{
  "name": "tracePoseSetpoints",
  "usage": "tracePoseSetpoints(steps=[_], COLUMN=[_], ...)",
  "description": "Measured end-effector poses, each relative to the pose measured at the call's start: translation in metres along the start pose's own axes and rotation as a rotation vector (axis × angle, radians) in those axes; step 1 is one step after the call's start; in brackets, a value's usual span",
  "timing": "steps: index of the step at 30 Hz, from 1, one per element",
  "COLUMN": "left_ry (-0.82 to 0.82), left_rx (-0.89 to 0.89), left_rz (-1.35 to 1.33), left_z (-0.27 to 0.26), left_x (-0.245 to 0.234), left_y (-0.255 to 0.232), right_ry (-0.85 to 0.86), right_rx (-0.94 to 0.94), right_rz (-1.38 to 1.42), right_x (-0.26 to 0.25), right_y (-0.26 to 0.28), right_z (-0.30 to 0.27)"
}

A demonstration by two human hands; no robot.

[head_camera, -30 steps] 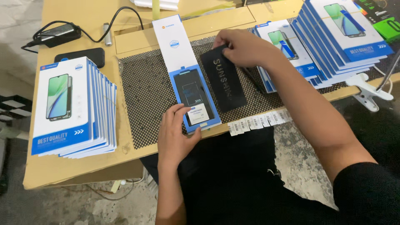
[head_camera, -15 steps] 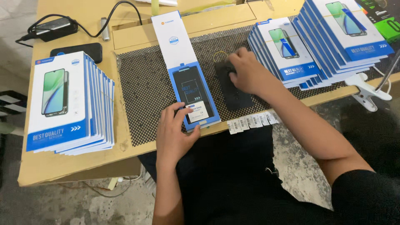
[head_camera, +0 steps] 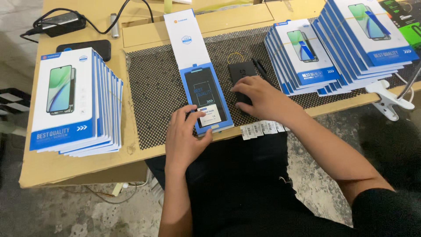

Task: The person opens a box containing a phone screen replacement, removes the screen, and peels off protective films from both sides. They then place the screen back into the box, add a small black pouch, and close the box. The person repeats this process with a second box.

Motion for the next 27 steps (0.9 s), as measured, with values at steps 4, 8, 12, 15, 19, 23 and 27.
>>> tracePoseSetpoints(steps=[4, 8, 12, 15, 19, 23, 27], left_ry=[0.014, 0.022, 0.003, 0.008, -0.032, -0.033, -0.062], left_rx=[-0.012, -0.003, 0.024, 0.007, 0.029, 0.023, 0.037], left_rz=[-0.033, -0.044, -0.034, -0.03, -0.051, -0.085, -0.06], left_z=[0.001, 0.0, 0.0, -0.002, -0.002, 0.0, -0.001], left_x=[-0.004, -0.004, -0.001, 0.001, -0.001, -0.004, 0.001], left_y=[-0.003, -0.002, 0.003, 0.004, 0.001, -0.003, 0.002], right_ry=[0.09, 0.27, 0.398, 0.385, 0.216, 0.04, -0.125], right_rx=[0.001, 0.032, 0.073, 0.122, 0.095, 0.205, 0.308], right_rz=[0.199, 0.191, 0.177, 0.219, 0.386, 0.471, 0.405], right_x=[-0.017, 0.005, 0.017, 0.016, 0.005, -0.013, -0.036], right_y=[0.04, 0.039, 0.034, 0.034, 0.025, -0.009, -0.031], right_z=[0.023, 0.043, 0.055, 0.052, 0.039, 0.031, 0.016])
Point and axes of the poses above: each hand's wrist, its own z-axis towards the middle knuckle, its own x-axis out of the palm, y = z × x, the point moved 1 cm from there along z, towards the middle knuckle, and after that the axes turned 11 degrees about -y, right-handed, at the moved point
